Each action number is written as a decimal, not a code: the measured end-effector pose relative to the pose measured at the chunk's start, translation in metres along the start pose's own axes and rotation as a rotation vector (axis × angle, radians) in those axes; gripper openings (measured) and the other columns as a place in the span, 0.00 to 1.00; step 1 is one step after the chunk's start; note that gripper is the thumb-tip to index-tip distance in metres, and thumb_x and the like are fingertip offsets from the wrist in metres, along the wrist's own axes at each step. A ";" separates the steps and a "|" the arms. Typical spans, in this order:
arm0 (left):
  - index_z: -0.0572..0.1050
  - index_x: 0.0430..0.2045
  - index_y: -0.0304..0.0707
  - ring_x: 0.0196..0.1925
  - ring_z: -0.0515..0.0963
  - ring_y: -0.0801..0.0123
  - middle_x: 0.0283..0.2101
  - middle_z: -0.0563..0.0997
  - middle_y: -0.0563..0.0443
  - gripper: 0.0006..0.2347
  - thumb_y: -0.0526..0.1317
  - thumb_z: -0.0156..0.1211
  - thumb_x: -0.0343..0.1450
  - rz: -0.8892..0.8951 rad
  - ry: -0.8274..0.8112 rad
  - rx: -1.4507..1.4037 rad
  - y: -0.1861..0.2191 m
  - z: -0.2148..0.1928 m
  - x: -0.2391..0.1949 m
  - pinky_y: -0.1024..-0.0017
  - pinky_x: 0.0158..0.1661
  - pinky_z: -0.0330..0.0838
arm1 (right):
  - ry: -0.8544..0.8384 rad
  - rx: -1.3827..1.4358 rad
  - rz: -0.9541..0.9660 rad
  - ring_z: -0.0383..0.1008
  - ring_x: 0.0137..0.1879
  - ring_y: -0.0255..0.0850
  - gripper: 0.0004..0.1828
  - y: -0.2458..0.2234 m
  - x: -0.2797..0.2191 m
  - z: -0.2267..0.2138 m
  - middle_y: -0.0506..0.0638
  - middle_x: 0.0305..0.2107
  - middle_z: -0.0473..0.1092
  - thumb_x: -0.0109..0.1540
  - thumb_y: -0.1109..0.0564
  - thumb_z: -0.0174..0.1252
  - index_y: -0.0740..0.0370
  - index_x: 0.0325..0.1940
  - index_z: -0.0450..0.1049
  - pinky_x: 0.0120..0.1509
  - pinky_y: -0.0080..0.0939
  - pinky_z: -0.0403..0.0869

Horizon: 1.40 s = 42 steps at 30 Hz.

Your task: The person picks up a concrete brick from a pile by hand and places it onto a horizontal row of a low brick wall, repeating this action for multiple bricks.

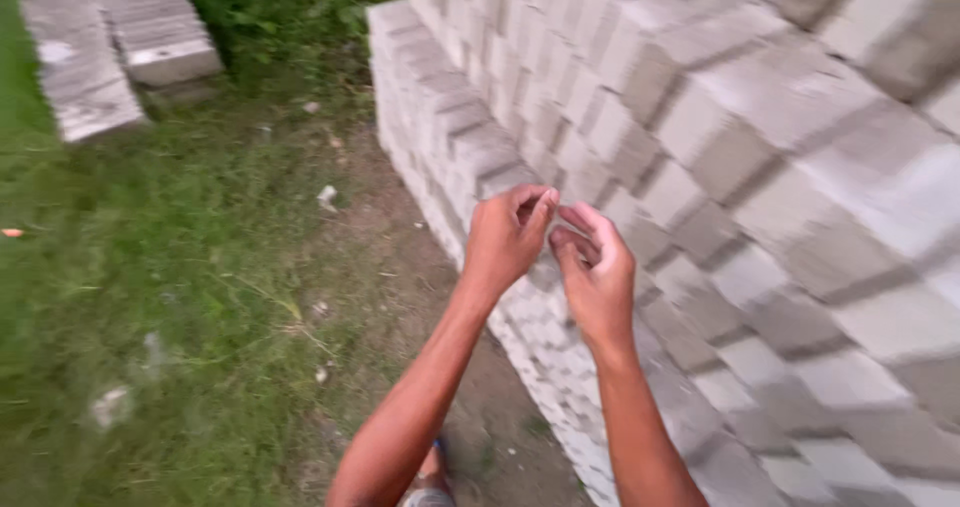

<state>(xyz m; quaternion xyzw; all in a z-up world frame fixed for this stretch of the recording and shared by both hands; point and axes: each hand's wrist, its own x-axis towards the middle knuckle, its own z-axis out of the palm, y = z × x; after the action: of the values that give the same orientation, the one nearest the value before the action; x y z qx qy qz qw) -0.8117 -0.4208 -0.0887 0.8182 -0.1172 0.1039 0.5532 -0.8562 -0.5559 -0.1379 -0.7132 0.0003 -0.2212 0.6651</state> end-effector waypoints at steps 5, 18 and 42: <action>0.84 0.45 0.40 0.48 0.87 0.43 0.39 0.87 0.37 0.11 0.44 0.59 0.76 -0.063 0.031 -0.069 -0.073 -0.099 0.059 0.56 0.50 0.82 | 0.019 -0.039 -0.025 0.79 0.57 0.44 0.24 0.028 0.051 0.133 0.60 0.56 0.75 0.67 0.62 0.61 0.66 0.69 0.69 0.57 0.44 0.81; 0.83 0.46 0.41 0.51 0.87 0.55 0.43 0.88 0.45 0.11 0.44 0.59 0.76 -0.034 0.030 -0.118 -0.199 -0.203 0.286 0.62 0.54 0.80 | 0.188 -0.087 -0.132 0.78 0.57 0.43 0.20 0.081 0.241 0.340 0.55 0.51 0.77 0.67 0.60 0.66 0.64 0.62 0.74 0.55 0.41 0.78; 0.82 0.43 0.38 0.50 0.84 0.65 0.44 0.85 0.49 0.17 0.47 0.45 0.80 0.498 -0.287 -0.402 -0.270 -0.152 0.903 0.69 0.50 0.75 | 0.775 -0.644 -0.481 0.75 0.58 0.52 0.13 0.129 0.668 0.536 0.59 0.50 0.75 0.69 0.61 0.60 0.67 0.57 0.75 0.68 0.49 0.71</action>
<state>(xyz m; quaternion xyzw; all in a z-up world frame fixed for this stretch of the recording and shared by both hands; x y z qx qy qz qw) 0.1234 -0.2516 -0.0008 0.6455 -0.4080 0.0944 0.6387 -0.0464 -0.2590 -0.0593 -0.7270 0.1494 -0.6015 0.2956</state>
